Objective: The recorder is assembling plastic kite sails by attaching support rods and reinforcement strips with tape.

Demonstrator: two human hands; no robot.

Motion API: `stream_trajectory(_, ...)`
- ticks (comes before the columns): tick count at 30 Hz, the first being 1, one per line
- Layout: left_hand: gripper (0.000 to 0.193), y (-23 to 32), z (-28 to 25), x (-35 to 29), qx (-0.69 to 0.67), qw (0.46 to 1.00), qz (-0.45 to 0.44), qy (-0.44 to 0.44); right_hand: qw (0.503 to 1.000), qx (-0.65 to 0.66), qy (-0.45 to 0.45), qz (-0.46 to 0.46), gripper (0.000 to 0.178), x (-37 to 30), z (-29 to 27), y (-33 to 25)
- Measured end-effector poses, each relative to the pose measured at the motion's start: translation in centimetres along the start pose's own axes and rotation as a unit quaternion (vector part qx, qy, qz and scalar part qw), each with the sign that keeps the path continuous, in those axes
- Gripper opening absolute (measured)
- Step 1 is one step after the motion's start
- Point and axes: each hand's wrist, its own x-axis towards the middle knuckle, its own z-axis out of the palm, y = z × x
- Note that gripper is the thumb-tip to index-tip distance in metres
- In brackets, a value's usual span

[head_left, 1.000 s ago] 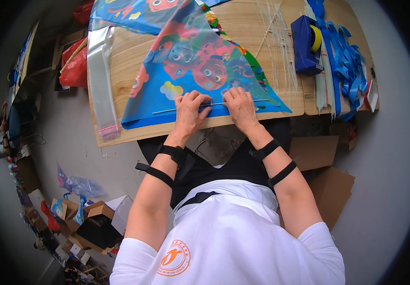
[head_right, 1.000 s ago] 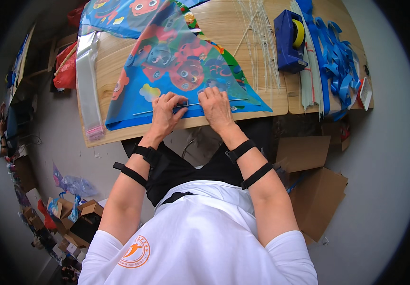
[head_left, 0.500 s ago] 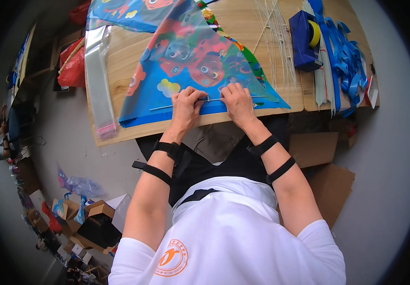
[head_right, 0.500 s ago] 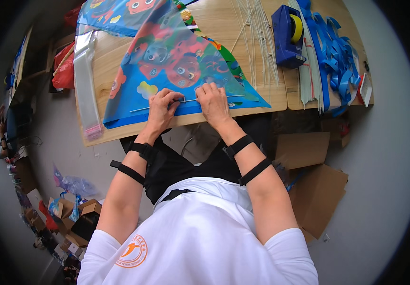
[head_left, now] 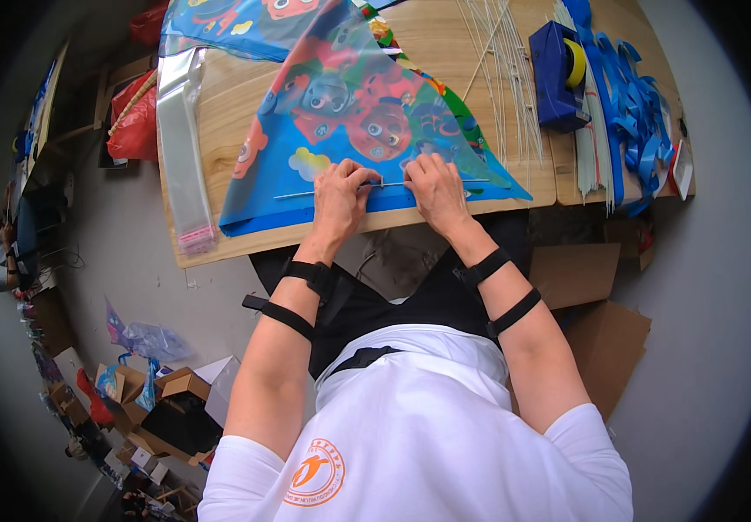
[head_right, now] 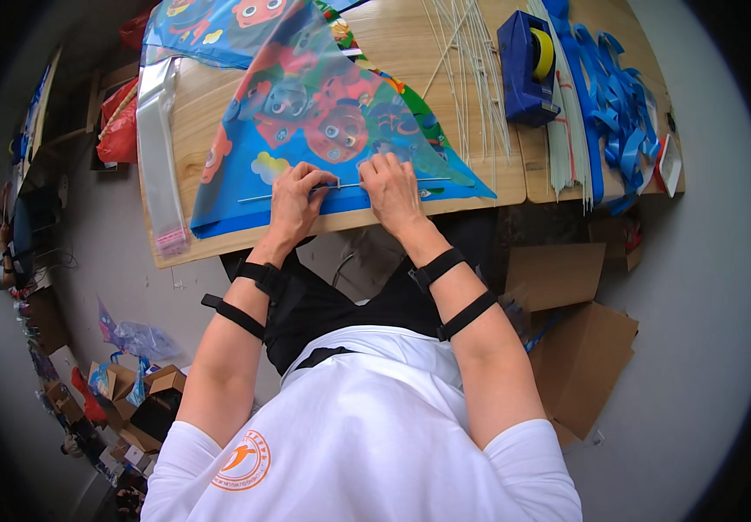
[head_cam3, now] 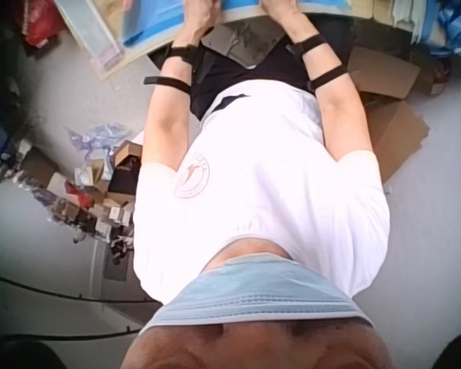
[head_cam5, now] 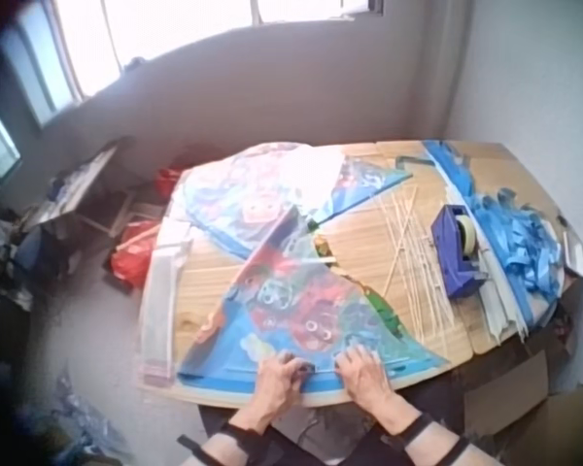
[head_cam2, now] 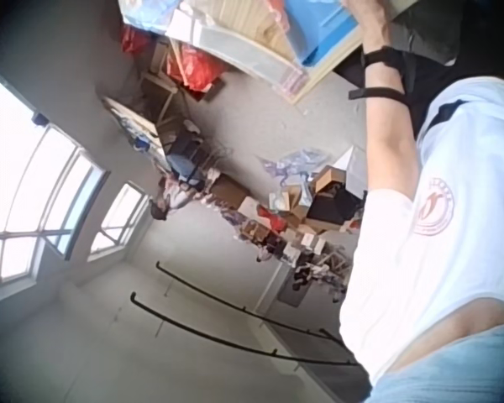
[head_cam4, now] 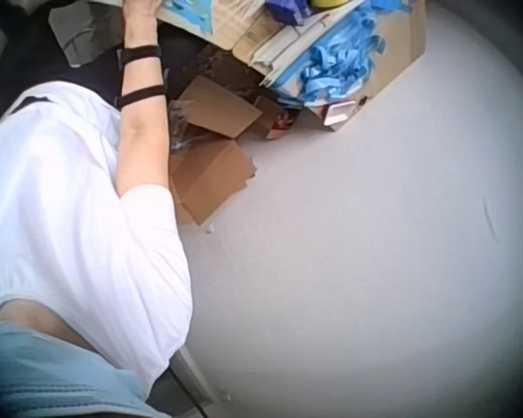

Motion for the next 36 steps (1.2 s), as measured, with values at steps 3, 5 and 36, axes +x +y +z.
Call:
stream_trajectory(3,0.022,0.02,-0.06,-0.12,-0.001,1.000,0.002,-0.002,1.000,0.007,-0.007,-0.004,0.014,-0.03,-0.13,0.00)
stream_trajectory(5,0.023,0.07,-0.11,-0.11,0.001,1.000,0.003,-0.004,1.000,0.009,-0.012,-0.010,0.015,-0.07,-0.25,-0.03)
stream_trajectory(36,0.017,0.74,0.09,-0.17,0.035,0.999,0.024,0.020,1.000,-0.001,0.003,-0.018,0.009,-0.37,0.32,0.21)
